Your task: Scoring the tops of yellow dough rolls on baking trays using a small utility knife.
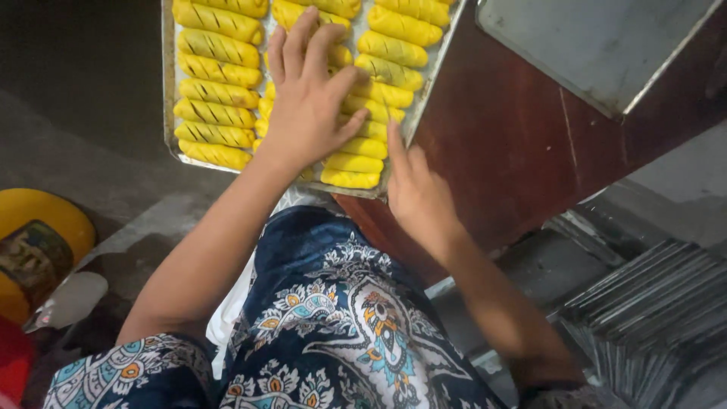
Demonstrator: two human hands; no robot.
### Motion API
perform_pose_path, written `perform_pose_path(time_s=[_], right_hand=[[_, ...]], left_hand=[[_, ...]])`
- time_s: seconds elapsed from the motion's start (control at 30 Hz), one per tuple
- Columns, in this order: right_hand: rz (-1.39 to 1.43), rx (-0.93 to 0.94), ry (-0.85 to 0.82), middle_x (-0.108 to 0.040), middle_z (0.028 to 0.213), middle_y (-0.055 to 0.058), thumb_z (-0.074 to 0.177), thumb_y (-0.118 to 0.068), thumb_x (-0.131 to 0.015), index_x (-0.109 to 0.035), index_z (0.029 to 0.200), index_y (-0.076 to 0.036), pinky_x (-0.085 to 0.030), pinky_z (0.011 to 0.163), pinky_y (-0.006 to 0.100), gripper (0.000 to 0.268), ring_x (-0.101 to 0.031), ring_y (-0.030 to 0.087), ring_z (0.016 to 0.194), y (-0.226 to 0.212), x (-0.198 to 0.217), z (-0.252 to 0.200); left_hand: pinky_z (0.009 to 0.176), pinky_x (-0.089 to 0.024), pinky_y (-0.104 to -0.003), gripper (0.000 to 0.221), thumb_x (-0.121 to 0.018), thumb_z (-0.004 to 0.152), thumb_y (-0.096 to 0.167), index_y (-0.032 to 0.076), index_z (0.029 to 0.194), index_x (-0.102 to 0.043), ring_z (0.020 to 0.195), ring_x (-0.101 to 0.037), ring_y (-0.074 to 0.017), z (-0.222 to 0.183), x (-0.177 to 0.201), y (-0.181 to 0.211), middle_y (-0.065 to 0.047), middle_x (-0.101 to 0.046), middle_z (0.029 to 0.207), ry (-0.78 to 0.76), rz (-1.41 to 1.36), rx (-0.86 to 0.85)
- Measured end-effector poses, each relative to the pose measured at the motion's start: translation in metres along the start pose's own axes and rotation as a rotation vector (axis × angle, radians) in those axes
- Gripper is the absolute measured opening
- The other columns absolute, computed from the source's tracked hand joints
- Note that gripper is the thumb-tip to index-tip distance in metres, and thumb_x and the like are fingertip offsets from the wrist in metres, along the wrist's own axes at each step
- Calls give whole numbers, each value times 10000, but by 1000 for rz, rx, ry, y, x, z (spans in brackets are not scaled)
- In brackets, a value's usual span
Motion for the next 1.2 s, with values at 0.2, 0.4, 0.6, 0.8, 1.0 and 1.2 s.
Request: perform_pose_path(time_s=[0.2,0.4,0.6,0.8,1.0,1.2], right_hand=[[-36,-91,-86,-586,1078,222,961,-86,-543,-249,1625,-139,-555,664,546,728,-665,445,767,-6,15,-22],[-59,30,7,-589,1136,241,991,-107,-570,-229,1639,-109,-561,690,528,732,-653,464,841,-11,-7,14],[-94,-90,-148,-608,1122,220,1004,-115,-545,-239,1625,-140,-560,684,542,693,-670,441,755,-12,5,-21],[0,119,81,-591,1147,240,974,-83,-563,-254,1633,-96,-559,723,540,727,-665,479,861,-32,3,19],[-7,-16,-37,-600,1040,196,953,-74,-557,-355,1598,-130,-541,651,515,679,-650,429,756,-23,9,-44],[23,-49,24,-594,1067,201,966,-77,-538,-314,1597,-85,-521,614,524,670,-641,430,736,-8,5,-59]], left_hand=[[1252,-121,-655,421,-858,825,308,165,1181,-684,1543,-221,-444,-5,9,1,-175,-408,1506,17,-40,-5],[1245,-121,-667,375,-852,846,288,176,1160,-681,1540,-220,-453,-7,5,-7,-173,-415,1495,50,-5,8],[1250,-125,-658,413,-852,817,291,177,1174,-678,1524,-230,-455,-9,13,-12,-180,-412,1544,46,-56,35],[1247,-118,-655,440,-852,822,255,177,1210,-659,1529,-226,-458,-11,13,-13,-191,-386,1505,58,-9,35],[1252,-135,-643,435,-847,821,243,180,1204,-651,1533,-222,-451,-13,21,-15,-174,-391,1561,100,-34,64],[1251,-120,-644,379,-843,825,260,169,1158,-685,1544,-207,-457,-29,18,8,-183,-400,1567,54,-48,-3]])
Point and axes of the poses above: each hand's wrist, its own z-axis towards the middle knuckle, its own x-axis out of the back of the hand, y = z × x, the point moved 9 cm from there along z, towards the middle knuckle
